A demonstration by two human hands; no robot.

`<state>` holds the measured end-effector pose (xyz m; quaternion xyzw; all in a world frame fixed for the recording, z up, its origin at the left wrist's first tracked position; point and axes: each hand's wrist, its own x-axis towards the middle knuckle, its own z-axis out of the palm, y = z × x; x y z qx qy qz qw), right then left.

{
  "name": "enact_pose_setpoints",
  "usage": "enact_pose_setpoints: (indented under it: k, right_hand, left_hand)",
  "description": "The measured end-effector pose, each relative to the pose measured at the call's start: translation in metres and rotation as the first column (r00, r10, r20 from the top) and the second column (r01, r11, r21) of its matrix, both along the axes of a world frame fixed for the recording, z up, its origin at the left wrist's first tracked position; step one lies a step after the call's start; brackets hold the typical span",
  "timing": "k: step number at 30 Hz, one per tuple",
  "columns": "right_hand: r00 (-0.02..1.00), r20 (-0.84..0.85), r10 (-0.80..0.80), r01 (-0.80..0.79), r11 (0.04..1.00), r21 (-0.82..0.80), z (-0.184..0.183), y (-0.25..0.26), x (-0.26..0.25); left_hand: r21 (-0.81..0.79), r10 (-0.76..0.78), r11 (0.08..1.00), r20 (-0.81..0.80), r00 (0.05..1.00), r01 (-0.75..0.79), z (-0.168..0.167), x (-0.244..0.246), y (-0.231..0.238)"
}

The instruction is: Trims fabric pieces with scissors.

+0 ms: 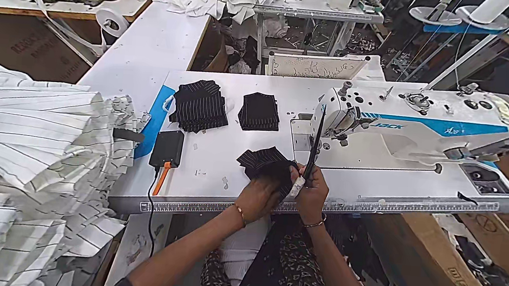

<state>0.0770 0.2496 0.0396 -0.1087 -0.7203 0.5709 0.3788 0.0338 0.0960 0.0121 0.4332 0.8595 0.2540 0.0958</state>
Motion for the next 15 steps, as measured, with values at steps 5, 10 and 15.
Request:
enact_pose_setpoints:
  k: [5,10,15]
  right_hand:
    - [0.973,-0.059,-0.224,0.231,0.958,0.173,0.013,0.047,0.015]
    - [0.967,-0.058,-0.248,0.253,0.959,0.124,0.014,0.082,0.066]
    - [0.967,0.203,-0.154,0.156,0.988,0.005,0.006,0.076,0.132]
  left_hand:
    - [0.005,0.078,0.997,-0.056,0.995,-0.078,-0.001,-0.034,0.039]
    - [-0.056,0.115,0.992,0.031,0.993,-0.113,0.0,-0.054,0.051]
    - [-0.127,0.074,0.99,0.125,0.989,-0.058,-0.003,-0.062,0.052]
